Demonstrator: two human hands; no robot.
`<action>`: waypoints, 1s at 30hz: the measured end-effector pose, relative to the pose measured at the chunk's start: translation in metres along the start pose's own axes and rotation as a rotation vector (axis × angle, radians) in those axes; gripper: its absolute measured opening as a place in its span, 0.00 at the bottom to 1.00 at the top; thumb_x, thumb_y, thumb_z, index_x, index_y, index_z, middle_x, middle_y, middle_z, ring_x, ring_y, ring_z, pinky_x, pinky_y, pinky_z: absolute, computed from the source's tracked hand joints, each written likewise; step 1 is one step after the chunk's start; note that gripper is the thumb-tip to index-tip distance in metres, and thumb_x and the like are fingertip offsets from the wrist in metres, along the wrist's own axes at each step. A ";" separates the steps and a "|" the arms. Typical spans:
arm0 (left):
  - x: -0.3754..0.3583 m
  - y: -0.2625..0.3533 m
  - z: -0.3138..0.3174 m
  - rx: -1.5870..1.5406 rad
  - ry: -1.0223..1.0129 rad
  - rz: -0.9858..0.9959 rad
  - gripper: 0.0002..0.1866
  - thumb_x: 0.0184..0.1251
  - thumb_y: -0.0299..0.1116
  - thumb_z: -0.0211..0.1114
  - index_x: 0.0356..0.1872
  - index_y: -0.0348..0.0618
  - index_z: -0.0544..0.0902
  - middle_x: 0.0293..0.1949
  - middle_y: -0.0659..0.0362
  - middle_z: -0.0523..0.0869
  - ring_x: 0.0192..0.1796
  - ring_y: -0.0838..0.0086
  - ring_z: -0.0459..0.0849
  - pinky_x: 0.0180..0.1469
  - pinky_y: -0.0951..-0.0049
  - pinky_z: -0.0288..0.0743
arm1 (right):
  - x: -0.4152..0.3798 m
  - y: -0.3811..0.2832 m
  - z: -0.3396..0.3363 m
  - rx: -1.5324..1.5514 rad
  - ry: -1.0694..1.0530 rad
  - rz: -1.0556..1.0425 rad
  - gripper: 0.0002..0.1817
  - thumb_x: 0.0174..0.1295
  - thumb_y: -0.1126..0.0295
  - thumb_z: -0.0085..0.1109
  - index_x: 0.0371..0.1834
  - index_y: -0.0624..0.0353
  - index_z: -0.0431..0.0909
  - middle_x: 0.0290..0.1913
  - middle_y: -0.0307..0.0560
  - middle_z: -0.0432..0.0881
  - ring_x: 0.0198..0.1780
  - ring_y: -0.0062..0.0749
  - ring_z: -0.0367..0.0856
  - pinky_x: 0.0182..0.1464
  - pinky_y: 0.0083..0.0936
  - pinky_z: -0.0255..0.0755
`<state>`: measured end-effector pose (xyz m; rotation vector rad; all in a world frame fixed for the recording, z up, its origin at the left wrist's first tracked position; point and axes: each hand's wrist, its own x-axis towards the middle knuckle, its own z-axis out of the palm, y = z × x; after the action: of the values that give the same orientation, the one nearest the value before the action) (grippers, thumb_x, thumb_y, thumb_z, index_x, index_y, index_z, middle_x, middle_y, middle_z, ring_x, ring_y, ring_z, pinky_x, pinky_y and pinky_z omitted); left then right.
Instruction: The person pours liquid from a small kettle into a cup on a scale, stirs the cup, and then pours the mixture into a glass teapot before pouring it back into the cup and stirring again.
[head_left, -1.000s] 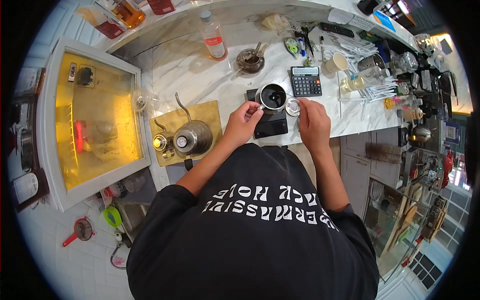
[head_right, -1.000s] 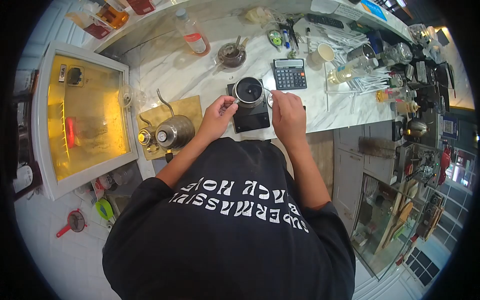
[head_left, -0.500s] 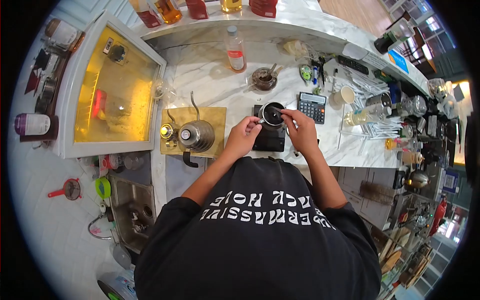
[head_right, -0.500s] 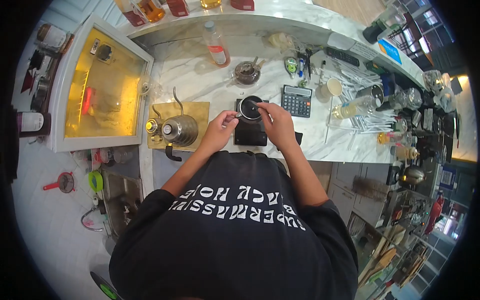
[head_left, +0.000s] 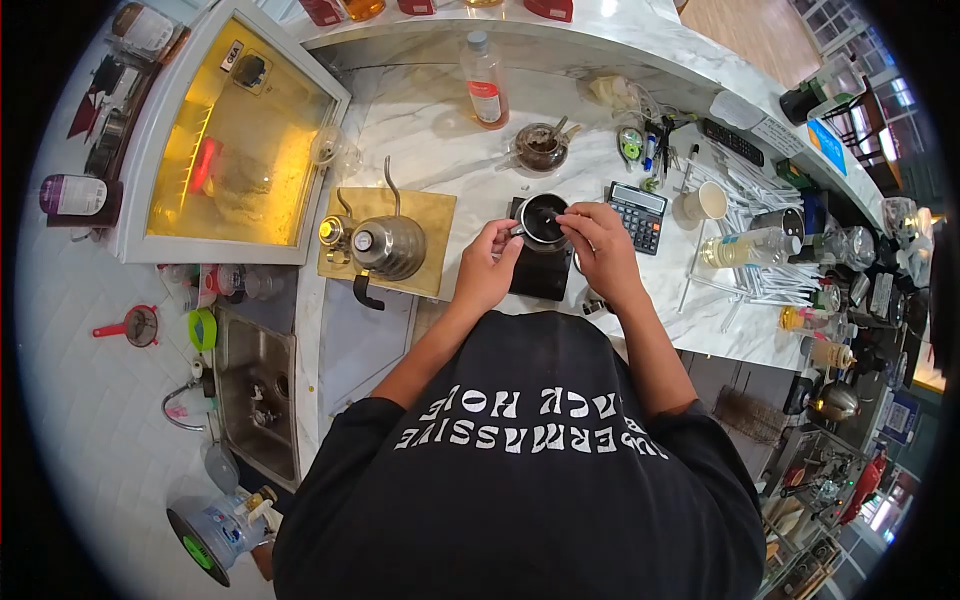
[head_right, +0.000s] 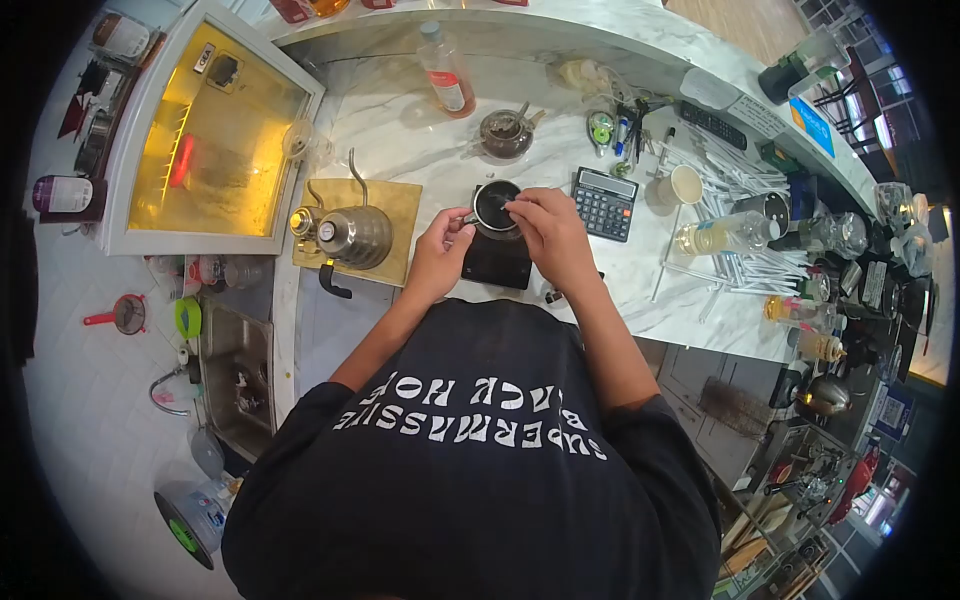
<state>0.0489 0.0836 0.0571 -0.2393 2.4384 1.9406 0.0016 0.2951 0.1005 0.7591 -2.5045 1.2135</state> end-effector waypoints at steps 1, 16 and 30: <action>-0.002 0.002 0.003 0.008 0.019 -0.022 0.15 0.76 0.32 0.66 0.60 0.41 0.82 0.43 0.56 0.90 0.43 0.74 0.87 0.46 0.71 0.82 | 0.000 0.001 -0.002 0.001 -0.003 -0.007 0.11 0.61 0.78 0.70 0.47 0.59 0.87 0.57 0.48 0.88 0.56 0.45 0.84 0.57 0.38 0.76; 0.003 -0.003 0.005 0.019 0.084 -0.048 0.11 0.81 0.33 0.61 0.55 0.38 0.84 0.39 0.58 0.88 0.42 0.77 0.85 0.47 0.74 0.79 | 0.003 0.009 -0.010 -0.167 -0.024 -0.218 0.17 0.57 0.81 0.67 0.51 0.59 0.84 0.56 0.42 0.89 0.50 0.39 0.84 0.59 0.42 0.73; 0.000 0.000 0.002 0.085 0.038 -0.049 0.12 0.83 0.34 0.60 0.54 0.35 0.82 0.40 0.58 0.89 0.44 0.77 0.87 0.51 0.74 0.80 | -0.010 0.001 0.001 -0.206 0.007 -0.197 0.18 0.55 0.79 0.66 0.51 0.57 0.85 0.55 0.38 0.89 0.52 0.38 0.82 0.59 0.44 0.68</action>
<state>0.0485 0.0856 0.0566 -0.3342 2.5066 1.8243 0.0091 0.2986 0.0946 0.9185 -2.4333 0.8755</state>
